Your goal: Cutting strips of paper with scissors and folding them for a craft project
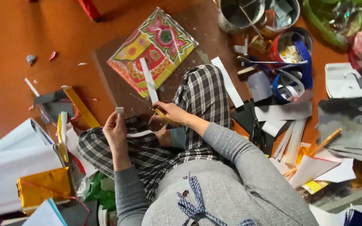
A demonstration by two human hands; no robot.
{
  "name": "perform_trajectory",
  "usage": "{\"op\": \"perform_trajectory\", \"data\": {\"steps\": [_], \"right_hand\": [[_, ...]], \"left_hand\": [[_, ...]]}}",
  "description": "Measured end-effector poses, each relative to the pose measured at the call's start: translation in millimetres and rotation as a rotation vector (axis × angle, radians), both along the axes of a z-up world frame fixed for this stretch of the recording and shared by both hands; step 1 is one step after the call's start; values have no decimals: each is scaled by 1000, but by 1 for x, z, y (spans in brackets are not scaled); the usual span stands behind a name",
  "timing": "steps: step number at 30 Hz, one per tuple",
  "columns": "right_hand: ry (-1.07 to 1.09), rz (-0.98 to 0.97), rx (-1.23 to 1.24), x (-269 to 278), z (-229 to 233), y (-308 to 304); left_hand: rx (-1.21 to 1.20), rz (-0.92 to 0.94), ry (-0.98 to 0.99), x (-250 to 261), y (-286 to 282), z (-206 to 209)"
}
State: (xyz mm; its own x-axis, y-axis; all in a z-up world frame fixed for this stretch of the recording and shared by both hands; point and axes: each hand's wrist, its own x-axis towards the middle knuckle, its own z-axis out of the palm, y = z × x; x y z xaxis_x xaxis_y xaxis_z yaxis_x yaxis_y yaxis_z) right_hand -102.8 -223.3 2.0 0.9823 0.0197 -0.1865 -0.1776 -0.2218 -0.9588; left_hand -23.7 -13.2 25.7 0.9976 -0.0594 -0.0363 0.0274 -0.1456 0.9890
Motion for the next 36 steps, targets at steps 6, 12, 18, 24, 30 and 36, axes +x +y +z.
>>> {"op": "perform_trajectory", "data": {"steps": [6, 12, 18, 24, 30, 36], "right_hand": [[21, 31, -19, 1, -5, -3], [-4, 105, 26, 0, -34, -4], [-26, 213, 107, -13, -39, 6], [-59, 269, -20, -9, -12, 14], [-60, 271, 16, -2, -25, 20], [-99, 274, 155, 13, -28, 38]], "left_hand": [[-51, 34, 51, -10, 3, -3], [32, 38, -101, -6, 6, -2], [-47, 89, -60, -17, -2, -7], [6, 78, -23, -26, -1, 13], [129, 37, 3, -30, 16, -1], [139, 83, 4, -30, 36, 11]]}}
